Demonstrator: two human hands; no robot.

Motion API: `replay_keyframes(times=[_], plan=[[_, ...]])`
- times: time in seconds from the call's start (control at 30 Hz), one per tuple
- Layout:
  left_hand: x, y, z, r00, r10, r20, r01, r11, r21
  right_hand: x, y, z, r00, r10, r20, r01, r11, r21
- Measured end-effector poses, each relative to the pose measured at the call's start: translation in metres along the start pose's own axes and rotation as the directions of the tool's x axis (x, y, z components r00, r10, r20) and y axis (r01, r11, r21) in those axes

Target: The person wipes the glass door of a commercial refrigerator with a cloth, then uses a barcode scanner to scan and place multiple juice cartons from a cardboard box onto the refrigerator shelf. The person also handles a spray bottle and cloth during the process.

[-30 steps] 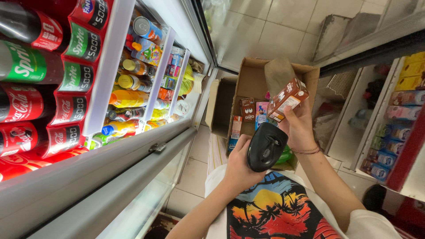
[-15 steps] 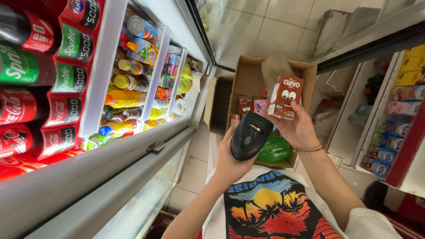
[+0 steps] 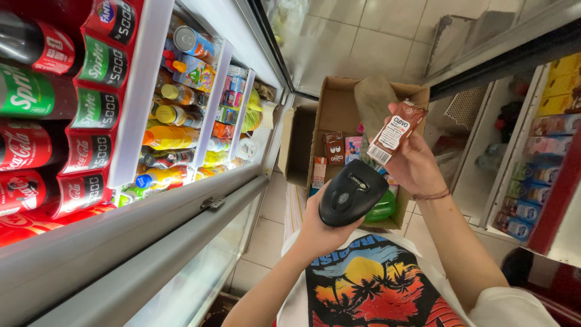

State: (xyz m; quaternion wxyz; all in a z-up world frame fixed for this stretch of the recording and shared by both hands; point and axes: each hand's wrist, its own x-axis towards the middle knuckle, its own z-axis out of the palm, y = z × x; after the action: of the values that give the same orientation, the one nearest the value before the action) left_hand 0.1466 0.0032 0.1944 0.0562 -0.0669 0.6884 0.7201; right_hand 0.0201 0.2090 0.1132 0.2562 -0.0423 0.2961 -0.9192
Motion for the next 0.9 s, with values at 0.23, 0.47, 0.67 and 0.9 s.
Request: replay_keyframes(times=[0.23, 0.47, 0.67, 0.9], plan=[[-0.001, 0.024, -0.012, 0.993, 0.107, 0.053, -0.111, 0.992, 0.062, 0.005, -0.007, 0.024, 0.999, -0.045, 0.017, 0.047, 0.992, -0.114], [0.001, 0.069, -0.038, 0.915, 0.401, 0.028, -0.400, 0.899, 0.179, 0.030, -0.009, 0.069, 0.984, -0.159, 0.083, 0.178, 0.924, -0.338], [-0.007, 0.121, -0.062, 0.826, 0.563, -0.020, -0.542, 0.803, 0.250, 0.067, -0.020, 0.145, 0.940, -0.257, 0.223, 0.335, 0.816, -0.471], [-0.020, 0.176, -0.093, 0.669, 0.735, -0.110, -0.605, 0.624, 0.495, 0.122, -0.021, 0.266, 0.803, -0.331, 0.495, 0.558, 0.710, -0.431]])
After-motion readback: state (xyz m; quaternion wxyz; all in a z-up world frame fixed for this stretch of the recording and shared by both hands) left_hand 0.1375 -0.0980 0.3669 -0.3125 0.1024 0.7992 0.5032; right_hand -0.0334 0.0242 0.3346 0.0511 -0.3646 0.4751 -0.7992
